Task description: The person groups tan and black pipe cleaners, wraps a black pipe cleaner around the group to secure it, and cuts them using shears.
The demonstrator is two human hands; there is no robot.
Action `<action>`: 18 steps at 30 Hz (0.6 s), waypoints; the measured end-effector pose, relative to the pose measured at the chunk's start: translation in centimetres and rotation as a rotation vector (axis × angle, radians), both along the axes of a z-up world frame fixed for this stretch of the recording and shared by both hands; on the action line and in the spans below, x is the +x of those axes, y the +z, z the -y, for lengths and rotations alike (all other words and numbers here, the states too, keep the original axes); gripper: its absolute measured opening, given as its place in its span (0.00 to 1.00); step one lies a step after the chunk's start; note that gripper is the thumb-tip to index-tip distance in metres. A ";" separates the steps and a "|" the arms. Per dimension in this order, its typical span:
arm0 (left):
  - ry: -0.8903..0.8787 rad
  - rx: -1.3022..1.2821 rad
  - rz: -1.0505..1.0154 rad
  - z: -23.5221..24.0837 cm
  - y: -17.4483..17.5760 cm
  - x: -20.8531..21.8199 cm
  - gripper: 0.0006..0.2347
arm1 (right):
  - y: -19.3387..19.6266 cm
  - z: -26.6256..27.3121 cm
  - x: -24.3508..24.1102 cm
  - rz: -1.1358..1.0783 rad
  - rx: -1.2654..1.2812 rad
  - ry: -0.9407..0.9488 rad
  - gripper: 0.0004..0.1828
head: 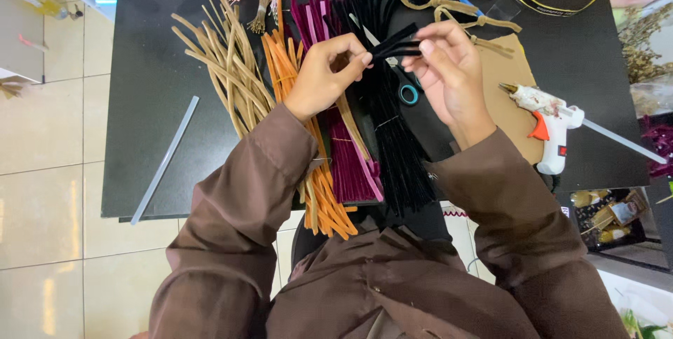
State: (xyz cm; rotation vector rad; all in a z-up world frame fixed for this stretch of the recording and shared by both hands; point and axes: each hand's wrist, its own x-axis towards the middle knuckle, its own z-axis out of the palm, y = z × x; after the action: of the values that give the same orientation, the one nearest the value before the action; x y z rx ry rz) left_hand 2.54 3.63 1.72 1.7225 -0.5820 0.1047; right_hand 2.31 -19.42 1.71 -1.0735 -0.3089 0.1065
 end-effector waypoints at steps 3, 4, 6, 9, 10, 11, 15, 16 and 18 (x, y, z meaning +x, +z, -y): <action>0.044 0.027 0.046 0.2 -0.3 -0.1 0.08 | -0.9 -0.1 -0.3 0.098 0.063 0.061 0.08; 0.041 0.031 0.045 0.3 -0.2 -0.2 0.08 | -0.8 -0.1 -0.5 0.097 0.066 0.058 0.08; 0.059 -0.003 0.037 0.3 0.2 -0.4 0.09 | -0.4 -0.3 -0.8 0.186 -0.022 0.019 0.18; -0.037 0.015 0.052 0.2 -0.8 0.2 0.06 | -0.3 -0.9 -0.9 0.147 -0.021 -0.058 0.15; -0.038 0.019 0.050 0.2 -0.7 0.1 0.06 | -0.5 -0.8 -0.7 0.146 -0.017 -0.058 0.15; -0.086 0.017 0.009 0.2 -0.6 -0.1 0.06 | -0.7 -0.8 -0.6 0.090 -0.018 -0.067 0.21; -0.131 0.013 -0.014 0.4 -0.6 -0.4 0.07 | -1.7 -0.4 -0.2 0.040 -0.038 -0.048 0.16; -0.129 0.014 -0.017 0.4 -0.7 -0.3 0.07 | -1.5 -0.5 -0.4 0.037 -0.037 -0.047 0.16; -0.087 0.026 0.038 0.5 -0.8 -0.1 0.07 | -1.0 -0.7 -0.7 -0.015 -0.057 -0.051 0.22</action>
State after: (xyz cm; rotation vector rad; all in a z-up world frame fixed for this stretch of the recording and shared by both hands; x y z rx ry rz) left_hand 2.40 3.16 0.92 1.7207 -0.6884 0.0684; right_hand 1.65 -18.74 0.69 -1.1359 -0.2665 0.0780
